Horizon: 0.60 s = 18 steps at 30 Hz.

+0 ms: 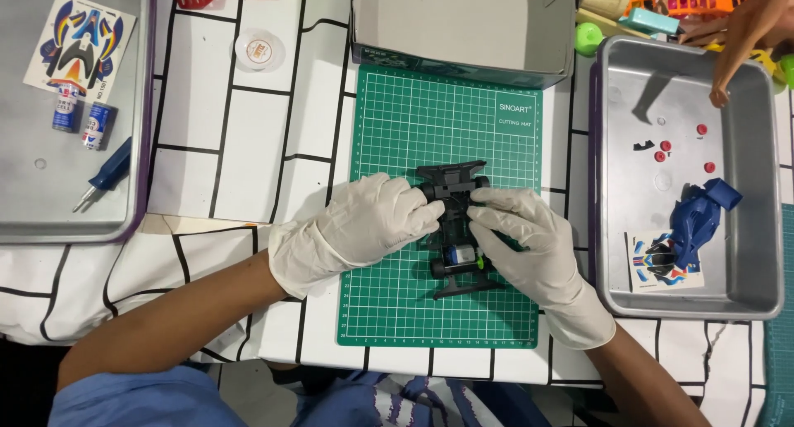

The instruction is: The person assembles a model car on a green cutting mat. They attach the blue body shell to the black chassis, then insert red wheels into the wheel wells one by one.

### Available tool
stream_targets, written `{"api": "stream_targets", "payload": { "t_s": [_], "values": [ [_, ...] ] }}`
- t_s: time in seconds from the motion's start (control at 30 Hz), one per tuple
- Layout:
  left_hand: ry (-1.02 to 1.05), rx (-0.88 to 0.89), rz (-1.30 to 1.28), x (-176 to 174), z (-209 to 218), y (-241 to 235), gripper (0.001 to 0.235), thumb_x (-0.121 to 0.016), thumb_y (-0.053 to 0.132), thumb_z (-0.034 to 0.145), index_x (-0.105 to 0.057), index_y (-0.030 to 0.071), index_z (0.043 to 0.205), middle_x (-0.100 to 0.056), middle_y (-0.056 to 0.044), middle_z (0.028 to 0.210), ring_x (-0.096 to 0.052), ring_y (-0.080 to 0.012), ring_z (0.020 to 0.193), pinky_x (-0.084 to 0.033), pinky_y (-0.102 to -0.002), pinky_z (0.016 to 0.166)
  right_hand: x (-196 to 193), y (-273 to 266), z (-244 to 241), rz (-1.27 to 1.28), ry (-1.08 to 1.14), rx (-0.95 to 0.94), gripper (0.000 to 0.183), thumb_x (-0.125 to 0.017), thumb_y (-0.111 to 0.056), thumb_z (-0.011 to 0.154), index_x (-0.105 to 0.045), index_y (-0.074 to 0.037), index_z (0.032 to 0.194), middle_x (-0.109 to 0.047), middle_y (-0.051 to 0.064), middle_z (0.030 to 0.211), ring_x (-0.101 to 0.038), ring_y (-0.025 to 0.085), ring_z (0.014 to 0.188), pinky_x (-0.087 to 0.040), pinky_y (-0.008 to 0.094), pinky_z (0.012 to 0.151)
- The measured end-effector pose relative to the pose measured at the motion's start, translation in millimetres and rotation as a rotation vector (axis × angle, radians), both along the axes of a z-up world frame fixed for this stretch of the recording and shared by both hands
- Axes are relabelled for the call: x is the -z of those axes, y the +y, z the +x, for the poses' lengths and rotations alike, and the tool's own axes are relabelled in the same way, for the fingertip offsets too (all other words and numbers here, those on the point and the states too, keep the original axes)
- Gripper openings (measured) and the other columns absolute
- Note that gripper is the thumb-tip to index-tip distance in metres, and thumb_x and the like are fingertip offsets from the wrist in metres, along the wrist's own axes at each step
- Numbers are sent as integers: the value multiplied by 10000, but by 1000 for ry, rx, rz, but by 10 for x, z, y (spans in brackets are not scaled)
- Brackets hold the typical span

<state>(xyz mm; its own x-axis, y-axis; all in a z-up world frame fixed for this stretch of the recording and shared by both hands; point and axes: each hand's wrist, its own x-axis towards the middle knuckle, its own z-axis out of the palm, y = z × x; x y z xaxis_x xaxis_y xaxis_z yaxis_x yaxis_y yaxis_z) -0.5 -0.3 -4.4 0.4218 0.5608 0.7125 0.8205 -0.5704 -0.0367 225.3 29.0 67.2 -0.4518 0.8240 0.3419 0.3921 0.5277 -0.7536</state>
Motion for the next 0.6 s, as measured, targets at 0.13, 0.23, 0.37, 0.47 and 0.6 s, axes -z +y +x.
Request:
{"api": "stream_targets", "payload": {
  "t_s": [0.13,0.23,0.37,0.47,0.6],
  "values": [
    [1,2,19,22,11,26,304,-510,333,1030,-571,102,843,-416,9,716,-447,-186,592,-417,-350,528,40,82,2,118,-111,-86,171,-828,67,783,-808,-26,925,-788,132,913,-764,297,778,-644,372,694],
    [7,5,28,82,-20,41,307,-525,349,1025,-572,99,853,-420,7,721,-452,-190,598,-419,-352,531,118,147,65,121,-182,-202,196,-794,23,831,-779,-67,1004,-781,73,932,-762,263,810,-627,335,726],
    [76,86,-29,205,-55,84,266,-552,390,984,-557,149,873,-441,22,758,-480,-170,659,-440,-343,567,103,163,60,70,-188,-243,264,-726,37,876,-746,-50,1124,-766,81,941,-750,263,800,-617,351,692],
    [78,83,-31,205,-49,84,268,-549,397,998,-551,163,866,-444,35,761,-481,-166,666,-444,-341,570,149,154,80,15,-167,-244,261,-713,26,901,-751,-55,1146,-765,68,963,-747,249,807,-615,341,703],
    [31,96,-13,146,-38,82,288,-509,347,1033,-537,144,832,-424,20,740,-476,-173,650,-430,-349,568,265,178,134,-32,-201,-228,234,-743,-1,889,-789,-109,1092,-765,32,956,-742,196,755,-602,291,669]
  ]
}}
